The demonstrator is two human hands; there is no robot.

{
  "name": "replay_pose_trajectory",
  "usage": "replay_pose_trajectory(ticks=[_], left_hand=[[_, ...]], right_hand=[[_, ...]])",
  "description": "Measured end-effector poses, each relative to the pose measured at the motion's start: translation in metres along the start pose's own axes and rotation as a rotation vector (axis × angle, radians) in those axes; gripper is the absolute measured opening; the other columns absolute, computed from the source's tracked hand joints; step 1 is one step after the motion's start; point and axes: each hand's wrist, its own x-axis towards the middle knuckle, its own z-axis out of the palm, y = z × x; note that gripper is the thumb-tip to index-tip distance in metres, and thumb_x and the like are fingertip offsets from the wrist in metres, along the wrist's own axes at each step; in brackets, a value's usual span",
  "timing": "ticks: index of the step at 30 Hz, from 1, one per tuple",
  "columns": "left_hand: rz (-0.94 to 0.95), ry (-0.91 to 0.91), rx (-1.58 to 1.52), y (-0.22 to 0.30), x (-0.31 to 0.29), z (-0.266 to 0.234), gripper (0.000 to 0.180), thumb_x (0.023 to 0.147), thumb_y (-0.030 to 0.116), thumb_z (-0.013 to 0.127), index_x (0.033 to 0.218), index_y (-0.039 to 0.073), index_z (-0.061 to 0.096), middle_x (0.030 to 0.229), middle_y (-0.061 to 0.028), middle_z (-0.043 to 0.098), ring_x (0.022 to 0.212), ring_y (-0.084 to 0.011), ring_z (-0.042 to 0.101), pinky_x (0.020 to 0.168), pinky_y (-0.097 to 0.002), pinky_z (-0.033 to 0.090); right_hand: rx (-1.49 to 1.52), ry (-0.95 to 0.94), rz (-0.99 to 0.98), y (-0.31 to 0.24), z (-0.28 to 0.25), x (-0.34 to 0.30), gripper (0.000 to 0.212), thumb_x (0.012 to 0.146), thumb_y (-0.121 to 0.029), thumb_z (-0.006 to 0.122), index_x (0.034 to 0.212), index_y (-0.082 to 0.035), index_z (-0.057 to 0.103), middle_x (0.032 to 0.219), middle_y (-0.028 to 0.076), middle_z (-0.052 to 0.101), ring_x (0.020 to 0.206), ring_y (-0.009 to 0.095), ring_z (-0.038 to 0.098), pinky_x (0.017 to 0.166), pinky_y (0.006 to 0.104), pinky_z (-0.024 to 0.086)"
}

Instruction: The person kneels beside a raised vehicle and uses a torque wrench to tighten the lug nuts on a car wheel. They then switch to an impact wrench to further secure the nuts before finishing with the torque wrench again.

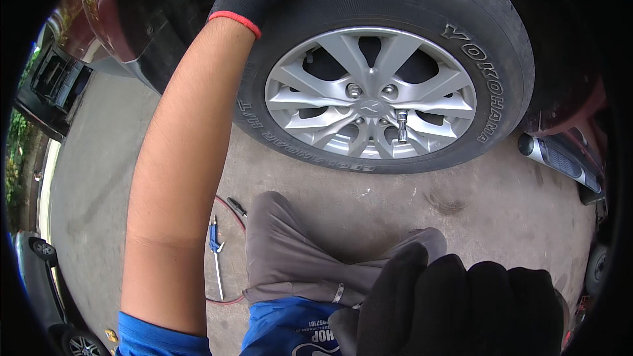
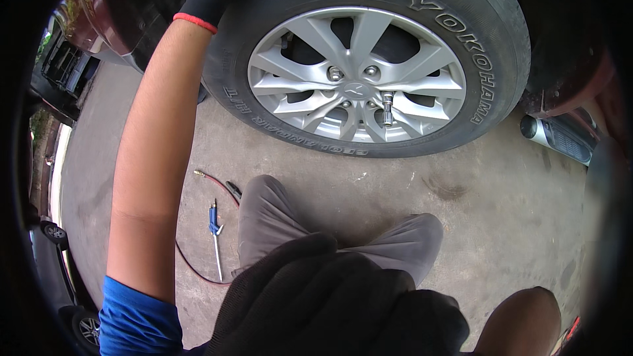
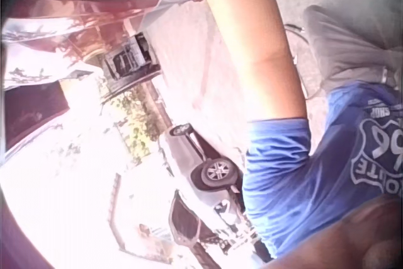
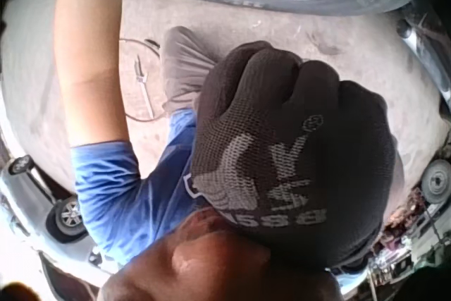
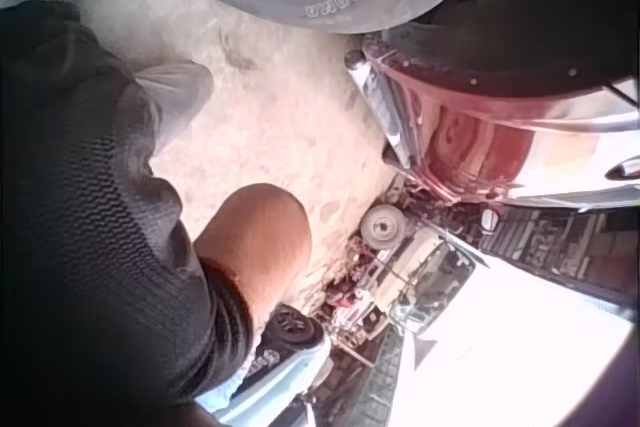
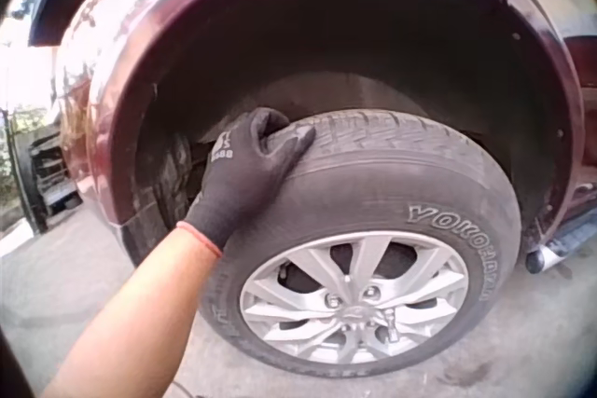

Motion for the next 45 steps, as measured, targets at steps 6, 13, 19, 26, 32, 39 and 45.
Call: replay_pose_trajectory(ticks=[6, 13, 19, 26, 32, 39, 45], left_hand=[[0.011, -0.033, 0.02, 0.0, 0.002, -0.006, 0.043, 0.093, 0.042, 0.072, 0.102, 0.0, 0.07, 0.104, -0.0243, 0.07, 0.1, -0.0393, 0.067, 0.088, -0.0479, 0.052], [0.022, -0.003, 0.01, 0.0, 0.0, -0.001, 0.041, 0.093, 0.041, 0.073, 0.099, 0.0, 0.071, 0.097, -0.0215, 0.072, 0.092, -0.0364, 0.07, 0.082, -0.0454, 0.054], [0.045, 0.04, 0.003, -0.007, 0.001, 0.004, 0.04, 0.093, 0.04, 0.074, 0.098, 0.0, 0.072, 0.095, -0.021, 0.072, 0.091, -0.0342, 0.071, 0.081, -0.0435, 0.054], [0.031, 0.031, 0.005, -0.004, -0.001, -0.001, 0.041, 0.092, 0.042, 0.073, 0.1, 0.001, 0.071, 0.099, -0.0207, 0.071, 0.095, -0.0373, 0.068, 0.085, -0.0464, 0.053], [0.016, 0.025, 0.082, -0.003, 0.001, -0.001, 0.038, 0.091, 0.041, 0.074, 0.099, 0.004, 0.07, 0.102, -0.019, 0.069, 0.098, -0.0374, 0.066, 0.087, -0.047, 0.052], [0.028, 0.009, 0.144, -0.022, 0.001, 0.007, 0.057, 0.089, 0.061, 0.069, 0.118, 0.011, 0.07, 0.116, -0.0112, 0.071, 0.107, -0.0295, 0.069, 0.094, -0.0426, 0.055], [-0.054, 0.002, 0.073, -0.02, -0.003, 0.01, 0.048, 0.091, 0.051, 0.071, 0.116, 0.009, 0.073, 0.114, -0.0146, 0.072, 0.105, -0.0316, 0.069, 0.094, -0.0414, 0.054]], right_hand=[[-0.024, -0.057, 0.032, -0.005, -0.011, -0.014, 0.027, 0.095, -0.029, 0.064, 0.093, -0.002, 0.065, 0.076, 0.011, 0.064, 0.067, 0.028, 0.065, 0.059, 0.0418, 0.05], [-0.043, -0.018, 0.029, -0.015, 0.015, 0.014, 0.027, 0.095, -0.029, 0.063, 0.093, -0.002, 0.065, 0.076, 0.011, 0.064, 0.067, 0.028, 0.066, 0.059, 0.0417, 0.05], [-0.113, -0.003, 0.025, -0.044, 0.021, 0.008, 0.027, 0.096, -0.029, 0.062, 0.093, -0.002, 0.065, 0.076, 0.011, 0.064, 0.067, 0.028, 0.066, 0.059, 0.0415, 0.05], [0.25, 0.286, 0.5, 0.044, 0.076, -0.005, 0.028, 0.097, -0.033, 0.065, 0.097, -0.005, 0.065, 0.078, 0.011, 0.065, 0.071, 0.028, 0.067, 0.062, 0.0413, 0.053], [0.103, 0.695, 1.273, 0.166, 0.256, -0.005, 0.044, 0.089, -0.042, 0.077, 0.1, -0.001, 0.062, 0.097, 0.018, 0.065, 0.09, 0.038, 0.065, 0.076, 0.0487, 0.053], [0.061, 0.741, 1.303, 0.187, 0.289, 0.014, 0.036, 0.101, -0.038, 0.061, 0.092, -0.004, 0.06, 0.083, 0.015, 0.061, 0.086, 0.038, 0.063, 0.072, 0.0514, 0.049], [2.161, 1.274, 0.861, 0.187, 0.293, 0.028, 0.056, 0.106, -0.06, 0.042, 0.084, -0.011, 0.055, 0.069, 0.002, 0.054, 0.061, 0.02, 0.058, 0.055, 0.0387, 0.044]])
